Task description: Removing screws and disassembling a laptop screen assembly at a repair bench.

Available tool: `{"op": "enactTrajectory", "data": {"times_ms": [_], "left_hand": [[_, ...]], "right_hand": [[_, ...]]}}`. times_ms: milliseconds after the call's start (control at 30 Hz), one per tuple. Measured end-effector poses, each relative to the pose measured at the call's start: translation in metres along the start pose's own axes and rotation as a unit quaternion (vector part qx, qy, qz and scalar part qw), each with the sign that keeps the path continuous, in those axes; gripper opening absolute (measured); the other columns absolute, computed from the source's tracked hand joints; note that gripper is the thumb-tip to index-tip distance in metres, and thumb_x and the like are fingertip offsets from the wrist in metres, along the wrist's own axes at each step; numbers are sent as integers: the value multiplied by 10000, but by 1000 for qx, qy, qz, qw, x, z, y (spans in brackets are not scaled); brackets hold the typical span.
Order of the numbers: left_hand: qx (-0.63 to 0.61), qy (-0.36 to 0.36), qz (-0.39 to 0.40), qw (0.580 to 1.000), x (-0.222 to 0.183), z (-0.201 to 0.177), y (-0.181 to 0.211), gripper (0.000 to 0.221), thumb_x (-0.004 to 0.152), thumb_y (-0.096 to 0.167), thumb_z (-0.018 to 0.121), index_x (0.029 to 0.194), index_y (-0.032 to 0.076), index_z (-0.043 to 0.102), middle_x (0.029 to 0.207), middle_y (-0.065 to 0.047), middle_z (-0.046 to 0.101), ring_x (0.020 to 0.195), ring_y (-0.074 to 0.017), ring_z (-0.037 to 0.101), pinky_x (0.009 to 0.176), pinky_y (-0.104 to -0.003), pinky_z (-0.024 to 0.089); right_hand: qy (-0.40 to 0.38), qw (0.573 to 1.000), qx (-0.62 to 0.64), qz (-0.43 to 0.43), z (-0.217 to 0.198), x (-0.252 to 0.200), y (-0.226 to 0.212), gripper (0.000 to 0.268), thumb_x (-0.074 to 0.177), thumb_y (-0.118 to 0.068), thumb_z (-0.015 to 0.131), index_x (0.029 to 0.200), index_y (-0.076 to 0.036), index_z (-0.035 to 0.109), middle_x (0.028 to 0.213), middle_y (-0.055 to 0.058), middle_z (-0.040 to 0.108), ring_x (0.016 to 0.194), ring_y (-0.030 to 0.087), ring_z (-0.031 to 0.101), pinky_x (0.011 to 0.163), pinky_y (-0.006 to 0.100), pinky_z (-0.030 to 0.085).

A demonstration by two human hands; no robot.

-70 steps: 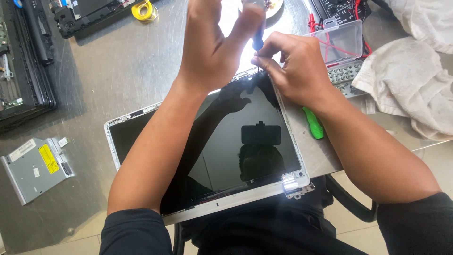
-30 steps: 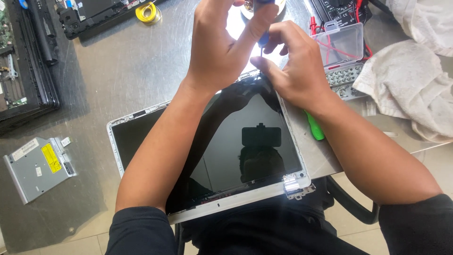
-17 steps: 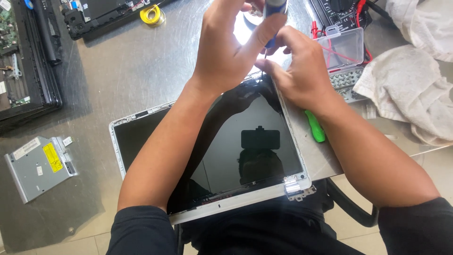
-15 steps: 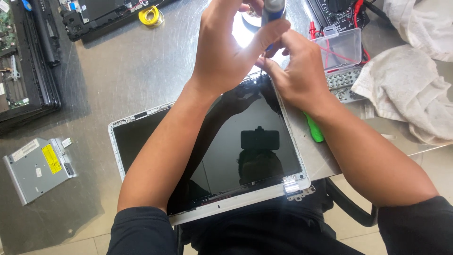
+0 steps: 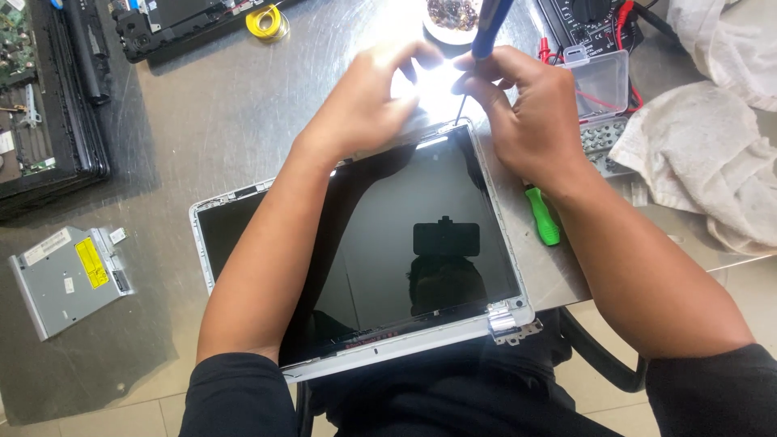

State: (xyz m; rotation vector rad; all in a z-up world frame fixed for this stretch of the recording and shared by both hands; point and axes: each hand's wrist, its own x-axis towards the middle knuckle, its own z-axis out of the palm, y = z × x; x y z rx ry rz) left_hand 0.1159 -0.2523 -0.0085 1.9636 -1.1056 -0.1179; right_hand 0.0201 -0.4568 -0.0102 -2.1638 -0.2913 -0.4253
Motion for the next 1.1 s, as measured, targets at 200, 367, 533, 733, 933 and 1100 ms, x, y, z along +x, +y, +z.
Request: {"op": "enactTrajectory", "data": {"times_ms": [200,367,533,733,933,1100], "left_hand": [[63,-107,-39,992,3,9,2,206,927,228,779,1089,106,742,1005,-77,637,908,-251,649,790,-407,509],[60,-113,-51,991,14,14,15,226,881,227,864,1058,110,787,1031,-62,646,918,-241,641,742,-389,509],[80,-80,-4,994,23,21,13,122,888,178,864,912,111,765,1010,-45,703,928,-230,662,771,-410,522],[61,-50,37,996,35,36,5,174,893,192,887,904,120,729,929,-24,632,846,-205,607,719,-351,506],[74,22,177,981,52,73,10,165,907,142,882,940,139,721,999,-35,560,879,-262,526,770,-408,425],[133,37,192,972,59,89,8,141,909,233,868,923,182,737,1033,-12,564,924,-261,499,752,-408,390]], "right_hand": [[26,1000,2,-2,-4,-1,-3,104,1117,-14,688,1219,-4,703,1035,82,773,967,209,725,875,363,554],[49,998,27,6,-13,1,-12,86,1119,29,649,1193,-1,682,1036,97,750,997,225,721,920,373,540],[69,998,-11,3,-21,3,-16,131,1115,62,641,1231,12,672,1049,131,771,1041,276,763,866,408,582],[146,989,14,-26,-39,2,10,144,1186,95,612,1079,42,692,1037,156,727,965,271,707,868,383,564],[255,965,22,-46,-56,2,46,258,1182,79,524,933,63,593,895,160,637,847,245,627,753,376,466],[271,961,41,-39,-50,5,49,264,1173,8,594,911,35,584,853,131,619,819,225,624,758,374,516]]}}
